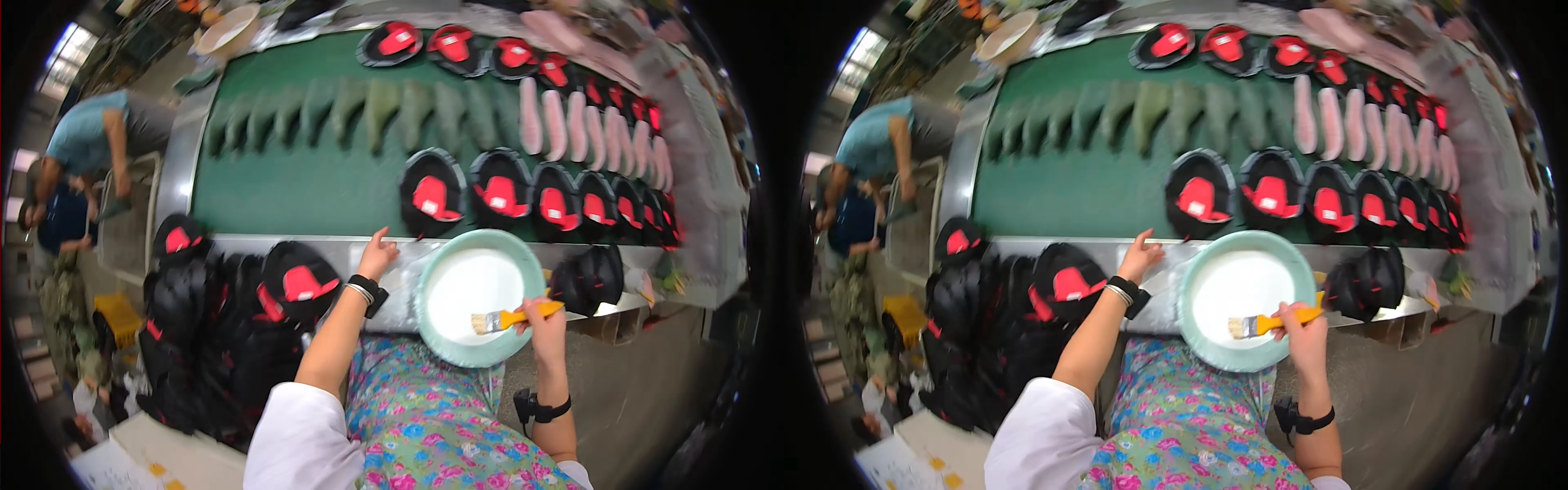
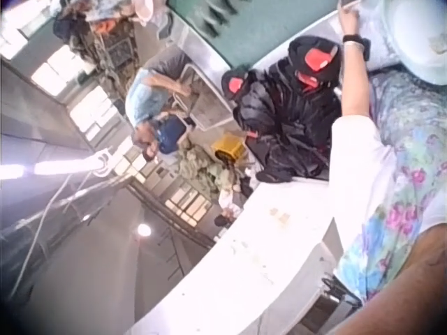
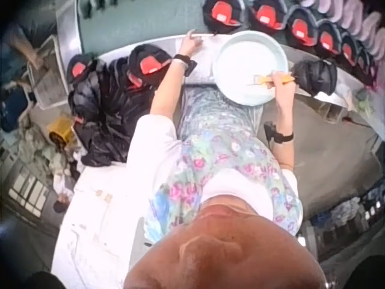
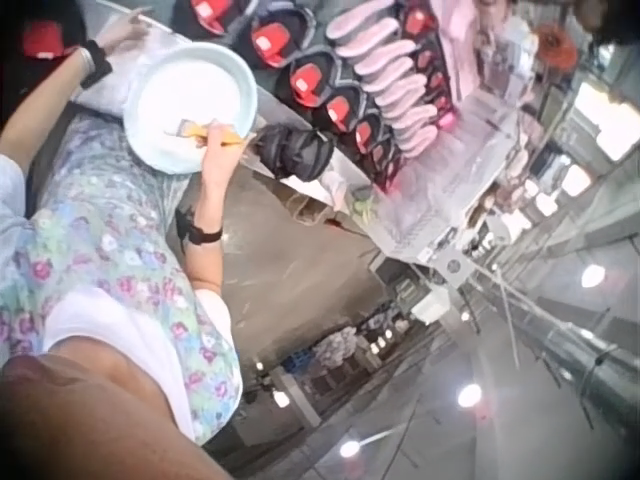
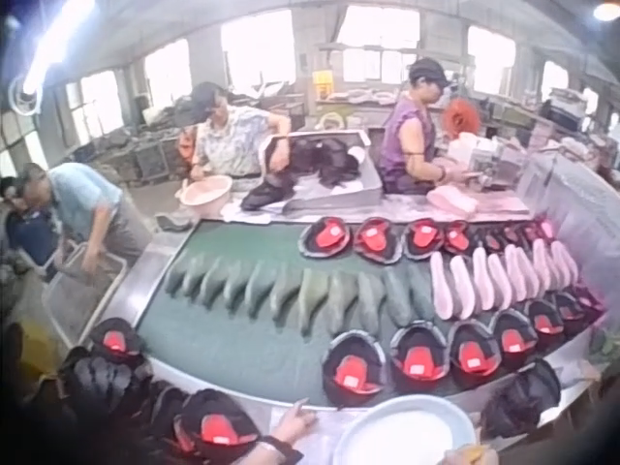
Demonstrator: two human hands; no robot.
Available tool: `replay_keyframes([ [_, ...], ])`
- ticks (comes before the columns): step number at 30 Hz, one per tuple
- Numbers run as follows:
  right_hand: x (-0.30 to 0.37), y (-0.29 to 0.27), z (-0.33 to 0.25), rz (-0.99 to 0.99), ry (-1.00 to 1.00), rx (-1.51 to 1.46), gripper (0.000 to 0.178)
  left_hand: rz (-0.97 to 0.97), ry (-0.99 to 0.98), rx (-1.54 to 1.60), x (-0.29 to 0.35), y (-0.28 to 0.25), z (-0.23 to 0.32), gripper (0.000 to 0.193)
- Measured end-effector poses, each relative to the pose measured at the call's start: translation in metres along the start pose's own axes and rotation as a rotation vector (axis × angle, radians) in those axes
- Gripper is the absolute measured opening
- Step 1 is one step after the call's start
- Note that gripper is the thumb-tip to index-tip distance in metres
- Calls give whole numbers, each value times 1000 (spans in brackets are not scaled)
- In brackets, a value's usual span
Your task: The recorder uses a brush to apply a white liquid adhesive to the inner edges and base of shoe uppers at a factory conveyor belt.
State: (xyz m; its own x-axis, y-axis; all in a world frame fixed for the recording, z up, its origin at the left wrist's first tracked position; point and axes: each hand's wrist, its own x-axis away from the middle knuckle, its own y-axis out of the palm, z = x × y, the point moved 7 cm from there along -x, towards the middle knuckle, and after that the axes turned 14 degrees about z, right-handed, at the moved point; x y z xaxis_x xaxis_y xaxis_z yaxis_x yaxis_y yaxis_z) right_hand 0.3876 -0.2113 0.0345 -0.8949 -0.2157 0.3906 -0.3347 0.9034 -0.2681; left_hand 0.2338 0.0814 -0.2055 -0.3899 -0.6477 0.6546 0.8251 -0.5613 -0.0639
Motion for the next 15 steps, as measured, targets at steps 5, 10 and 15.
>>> replay_keyframes([
  [5, 16, 108, -24, -310, -57, -50, 28, 522, 835, -795, 126, -164, 65, 27],
  [10, 83, 283, -4, -649, -585, 375, 19, 628, 732, -855, 180, -240, 55, 38],
  [15, 128, 404, 87, -698, -866, 634, 35, 646, 641, -705, 185, -253, 25, 45],
])
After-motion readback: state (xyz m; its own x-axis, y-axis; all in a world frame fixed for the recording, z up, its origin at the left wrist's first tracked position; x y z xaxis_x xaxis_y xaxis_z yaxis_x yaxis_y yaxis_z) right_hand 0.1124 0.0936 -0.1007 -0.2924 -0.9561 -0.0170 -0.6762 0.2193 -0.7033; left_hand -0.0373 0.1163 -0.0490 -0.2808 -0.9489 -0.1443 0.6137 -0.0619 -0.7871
